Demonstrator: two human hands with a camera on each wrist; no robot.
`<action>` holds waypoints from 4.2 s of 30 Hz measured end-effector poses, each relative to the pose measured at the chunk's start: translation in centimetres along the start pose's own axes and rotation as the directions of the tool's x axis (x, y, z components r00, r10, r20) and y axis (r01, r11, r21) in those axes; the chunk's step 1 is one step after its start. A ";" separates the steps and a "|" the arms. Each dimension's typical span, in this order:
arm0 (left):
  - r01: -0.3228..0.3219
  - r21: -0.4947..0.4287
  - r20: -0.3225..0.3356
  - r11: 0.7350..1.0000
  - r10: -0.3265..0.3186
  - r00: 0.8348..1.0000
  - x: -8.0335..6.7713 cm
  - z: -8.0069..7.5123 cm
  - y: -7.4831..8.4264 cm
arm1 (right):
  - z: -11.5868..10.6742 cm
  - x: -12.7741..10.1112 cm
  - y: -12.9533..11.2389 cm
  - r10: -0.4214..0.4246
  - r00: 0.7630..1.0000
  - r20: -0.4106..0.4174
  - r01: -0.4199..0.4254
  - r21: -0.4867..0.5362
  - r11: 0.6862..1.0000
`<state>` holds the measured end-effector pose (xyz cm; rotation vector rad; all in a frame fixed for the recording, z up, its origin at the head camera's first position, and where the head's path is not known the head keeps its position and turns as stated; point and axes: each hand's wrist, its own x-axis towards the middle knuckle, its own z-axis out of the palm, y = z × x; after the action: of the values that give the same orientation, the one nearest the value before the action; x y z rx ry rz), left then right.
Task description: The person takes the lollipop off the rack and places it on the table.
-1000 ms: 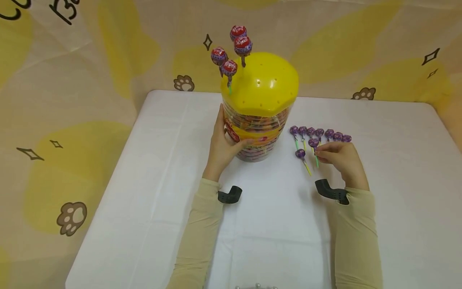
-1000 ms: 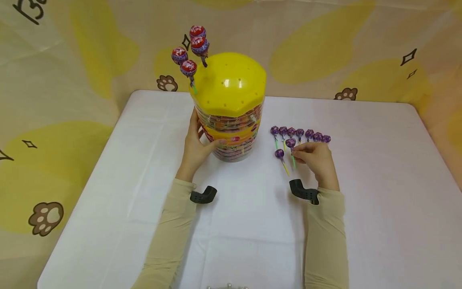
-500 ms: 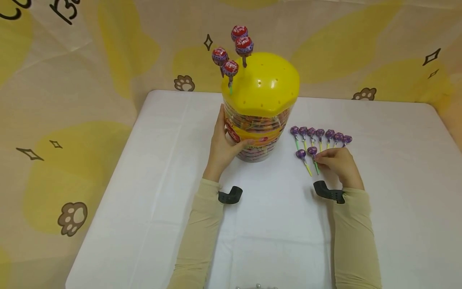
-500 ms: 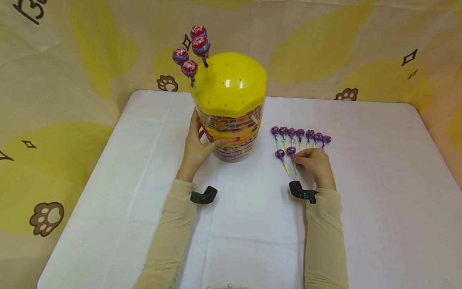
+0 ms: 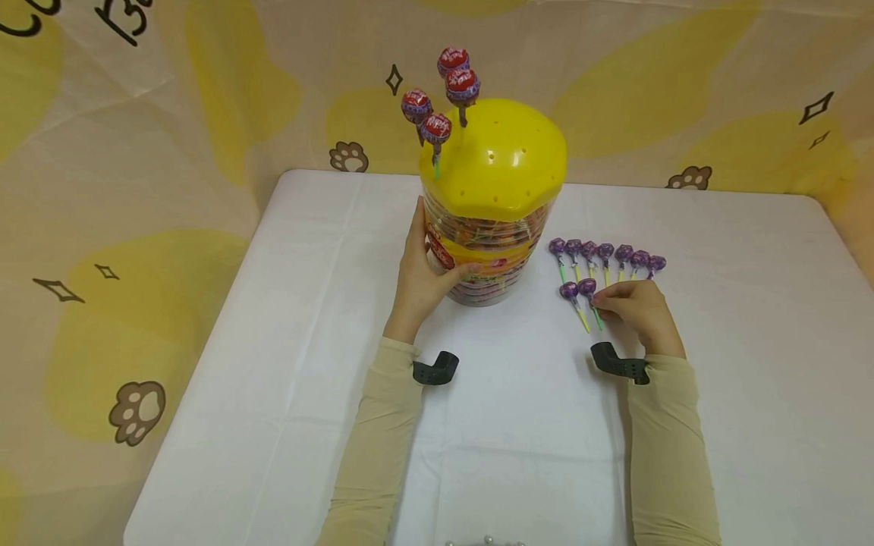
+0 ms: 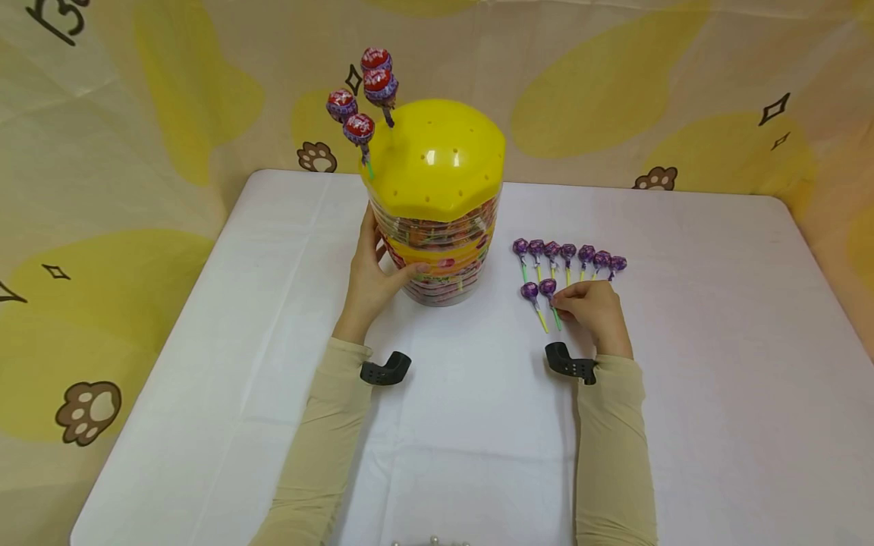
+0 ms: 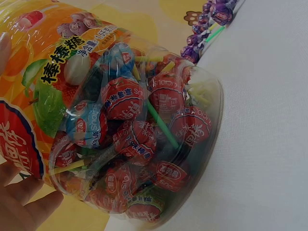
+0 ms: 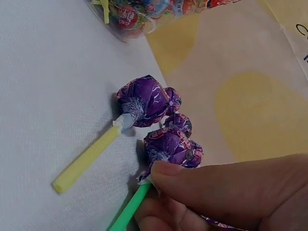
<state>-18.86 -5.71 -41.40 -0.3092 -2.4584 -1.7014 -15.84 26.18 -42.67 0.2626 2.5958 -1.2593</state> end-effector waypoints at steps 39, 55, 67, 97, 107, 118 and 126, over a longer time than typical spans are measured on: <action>0.002 -0.011 0.003 1.000 -0.002 1.000 -0.2 0.0 -0.2 | -0.5 -2.2 -11.1 -0.343 0.858 -0.383 0.512 0.576 0.637; -0.010 -0.004 0.000 1.000 0.010 1.000 -0.2 -0.2 0.0 | 0.0 -3.4 -19.7 -0.477 0.785 -0.395 0.619 0.534 0.576; -0.005 0.007 0.002 1.000 0.005 1.000 -0.2 -0.1 0.1 | 1.9 -2.3 -23.6 -0.543 0.727 -0.419 0.686 0.426 0.590; 0.004 0.037 -0.009 0.999 -0.003 1.000 -0.1 -0.2 0.2 | 4.0 -0.9 -25.9 -0.663 0.515 -0.544 0.844 0.184 0.504; -0.001 0.029 -0.008 1.000 0.001 1.000 -0.1 -0.1 0.0 | 4.2 -1.0 -25.8 -0.607 0.546 -0.577 0.829 0.269 0.490; 0.001 0.006 -0.004 1.000 -0.001 1.000 -0.1 -0.1 -0.1 | 4.3 -0.9 -25.6 -0.597 0.512 -0.618 0.852 0.279 0.443; 0.014 -0.002 -0.004 1.000 -0.014 1.000 -0.1 -0.1 -0.1 | 3.0 -1.2 -25.7 -0.371 0.707 -0.603 0.703 0.659 0.269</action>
<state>-18.77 -5.83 -41.44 -0.2890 -2.4624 -1.7089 -21.06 8.05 -24.98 -0.3896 1.9896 -3.0242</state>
